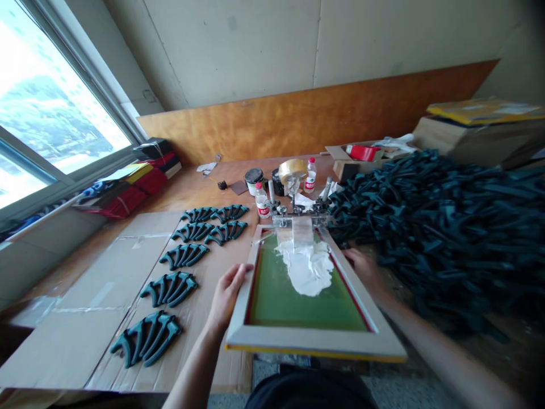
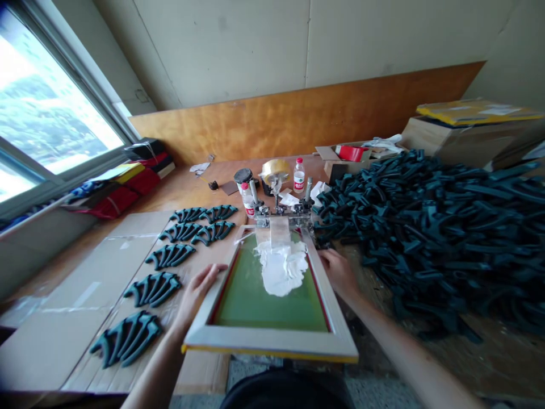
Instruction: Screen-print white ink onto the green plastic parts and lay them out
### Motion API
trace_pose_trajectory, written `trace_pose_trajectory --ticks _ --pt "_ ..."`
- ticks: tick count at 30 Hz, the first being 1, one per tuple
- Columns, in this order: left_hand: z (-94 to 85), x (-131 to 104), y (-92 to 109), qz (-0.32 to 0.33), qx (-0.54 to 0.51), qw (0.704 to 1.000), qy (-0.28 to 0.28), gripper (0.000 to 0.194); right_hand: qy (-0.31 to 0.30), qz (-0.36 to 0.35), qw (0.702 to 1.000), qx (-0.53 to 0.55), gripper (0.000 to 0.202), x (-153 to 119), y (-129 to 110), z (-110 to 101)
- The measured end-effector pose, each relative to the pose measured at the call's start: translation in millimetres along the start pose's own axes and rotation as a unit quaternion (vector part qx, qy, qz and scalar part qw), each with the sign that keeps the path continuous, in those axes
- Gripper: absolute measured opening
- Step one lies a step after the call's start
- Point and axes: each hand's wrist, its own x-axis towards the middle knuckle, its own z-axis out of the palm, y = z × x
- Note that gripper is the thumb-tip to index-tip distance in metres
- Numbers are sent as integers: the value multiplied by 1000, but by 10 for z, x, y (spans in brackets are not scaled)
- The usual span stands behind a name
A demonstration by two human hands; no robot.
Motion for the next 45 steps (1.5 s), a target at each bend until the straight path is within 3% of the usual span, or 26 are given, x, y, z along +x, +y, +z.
trace_pose_trajectory --ticks 2,4,6,8,11,16,19,22,25,28,31,36,38,42,45 --pt "2 -36 -389 -36 42 998 -13 64 33 16 999 -10 39 238 -38 -86" --pt "39 -11 -703 -55 81 995 -2 65 26 -4 999 -27 47 475 -198 -76" --pt "76 43 -910 -64 118 991 15 58 -44 -43 996 -57 49 638 -408 8" --pt "91 90 -1015 -67 139 988 21 49 -131 -47 986 -89 29 660 -583 116" --pt "80 113 -1056 -69 143 987 25 43 -194 -74 973 -104 6 414 -696 202" --pt "56 105 -1071 -52 139 989 22 38 -211 -244 946 -32 21 -67 -633 8" --pt "52 116 -1100 -40 139 989 14 37 -250 -246 936 1 17 -28 -614 -90" --pt "51 125 -1119 -35 127 991 8 37 -202 -204 958 0 19 32 -642 -21" --pt "57 118 -1108 -41 98 994 0 38 -118 -232 966 1 29 -104 -660 80" --pt "69 100 -1071 -45 71 996 -3 40 -122 -264 957 23 26 -217 -650 55" --pt "68 79 -979 -51 56 997 0 46 -148 -197 969 21 14 6 -660 -19" --pt "4 -3 -516 -62 24 997 -26 66 -102 -60 991 -66 55 789 -642 -132" --pt "-19 -33 -225 -46 17 999 -14 61 -62 -33 994 -78 55 979 -500 -246" --pt "34 58 368 26 -33 999 23 62 10 83 996 -37 35 906 -18 -406" --pt "144 291 736 110 -117 986 36 57 -40 116 992 -38 35 488 180 -222"
